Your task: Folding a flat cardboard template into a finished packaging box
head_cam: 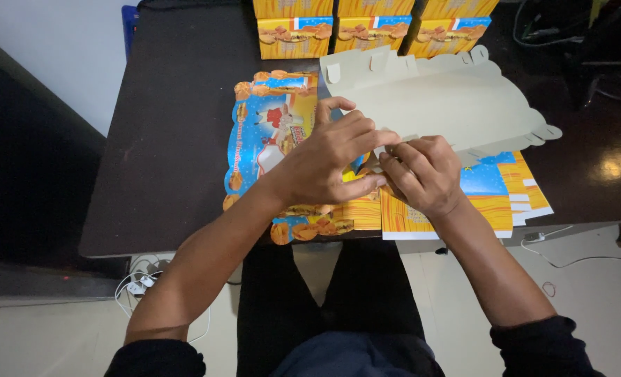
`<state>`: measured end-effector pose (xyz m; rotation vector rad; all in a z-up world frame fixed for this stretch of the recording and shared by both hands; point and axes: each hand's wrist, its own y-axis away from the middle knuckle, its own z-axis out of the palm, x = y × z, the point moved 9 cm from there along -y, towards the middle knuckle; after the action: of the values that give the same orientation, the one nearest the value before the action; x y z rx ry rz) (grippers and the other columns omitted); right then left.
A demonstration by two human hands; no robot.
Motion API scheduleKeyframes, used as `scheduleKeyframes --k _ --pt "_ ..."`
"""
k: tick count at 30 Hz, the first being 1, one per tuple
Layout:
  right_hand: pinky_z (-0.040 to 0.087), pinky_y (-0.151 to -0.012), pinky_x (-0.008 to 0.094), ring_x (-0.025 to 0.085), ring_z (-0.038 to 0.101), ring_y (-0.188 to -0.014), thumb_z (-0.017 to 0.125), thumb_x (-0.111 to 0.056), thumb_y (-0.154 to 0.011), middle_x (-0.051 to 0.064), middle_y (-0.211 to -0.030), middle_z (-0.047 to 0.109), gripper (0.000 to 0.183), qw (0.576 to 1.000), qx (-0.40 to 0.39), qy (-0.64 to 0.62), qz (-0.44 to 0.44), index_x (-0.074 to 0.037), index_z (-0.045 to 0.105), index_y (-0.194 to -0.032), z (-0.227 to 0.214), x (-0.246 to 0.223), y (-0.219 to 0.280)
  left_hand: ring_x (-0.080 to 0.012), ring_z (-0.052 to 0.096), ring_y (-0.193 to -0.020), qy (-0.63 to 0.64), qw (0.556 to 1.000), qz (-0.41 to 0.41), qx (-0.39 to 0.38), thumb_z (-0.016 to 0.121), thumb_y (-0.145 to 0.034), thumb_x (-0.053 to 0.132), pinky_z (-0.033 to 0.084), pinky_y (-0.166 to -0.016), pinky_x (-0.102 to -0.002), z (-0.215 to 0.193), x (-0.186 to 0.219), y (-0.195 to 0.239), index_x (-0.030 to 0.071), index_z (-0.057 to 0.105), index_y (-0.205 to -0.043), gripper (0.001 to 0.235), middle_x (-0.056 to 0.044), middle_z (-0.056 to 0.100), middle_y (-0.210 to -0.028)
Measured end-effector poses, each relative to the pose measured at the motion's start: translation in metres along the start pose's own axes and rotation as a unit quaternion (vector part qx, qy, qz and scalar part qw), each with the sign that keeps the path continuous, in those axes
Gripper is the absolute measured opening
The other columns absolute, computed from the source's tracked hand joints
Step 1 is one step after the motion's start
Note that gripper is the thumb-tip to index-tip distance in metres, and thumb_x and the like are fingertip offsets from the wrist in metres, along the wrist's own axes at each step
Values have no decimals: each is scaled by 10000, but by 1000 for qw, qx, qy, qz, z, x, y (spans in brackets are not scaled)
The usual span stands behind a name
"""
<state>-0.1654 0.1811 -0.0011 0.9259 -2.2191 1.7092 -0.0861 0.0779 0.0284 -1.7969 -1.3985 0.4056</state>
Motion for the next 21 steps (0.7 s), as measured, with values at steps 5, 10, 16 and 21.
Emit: scheduleKeyframes --k 5,10,16,21 --pt "507 -615 409 320 597 -744 701 -205 -1017 222 -919 693 238 1000 3 -11 12 30 739 -1018 0 0 -2 -214 629 -935 -14 1000 7 2 781 -904 278 269 -1116 -518 -1 1 1 113 614 -1352 506 -50 618 -913" --pt "510 -617 406 316 601 -747 711 -196 -1017 218 -930 702 228 1000 4 -11 21 30 741 -1014 -1 -1 -10 -205 630 -907 -17 1000 6 10 808 -890 268 280 -1117 -500 -2 2 0 108 625 -1328 501 -45 616 -891" --pt "520 -636 417 320 611 -770 675 -209 -1027 215 -944 707 233 1000 0 -9 18 18 718 -1000 2 0 -2 -191 634 -902 -65 998 8 1 811 -894 303 262 -1124 -511 7 -1 1 112 632 -1327 505 -38 642 -877" --pt "518 -657 427 326 602 -769 635 -205 -1049 216 -930 688 238 1000 -24 -5 9 17 698 -995 4 -1 -8 -189 639 -899 -85 996 7 -1 804 -904 287 252 -1134 -515 11 -8 4 111 621 -1332 498 -42 655 -864"
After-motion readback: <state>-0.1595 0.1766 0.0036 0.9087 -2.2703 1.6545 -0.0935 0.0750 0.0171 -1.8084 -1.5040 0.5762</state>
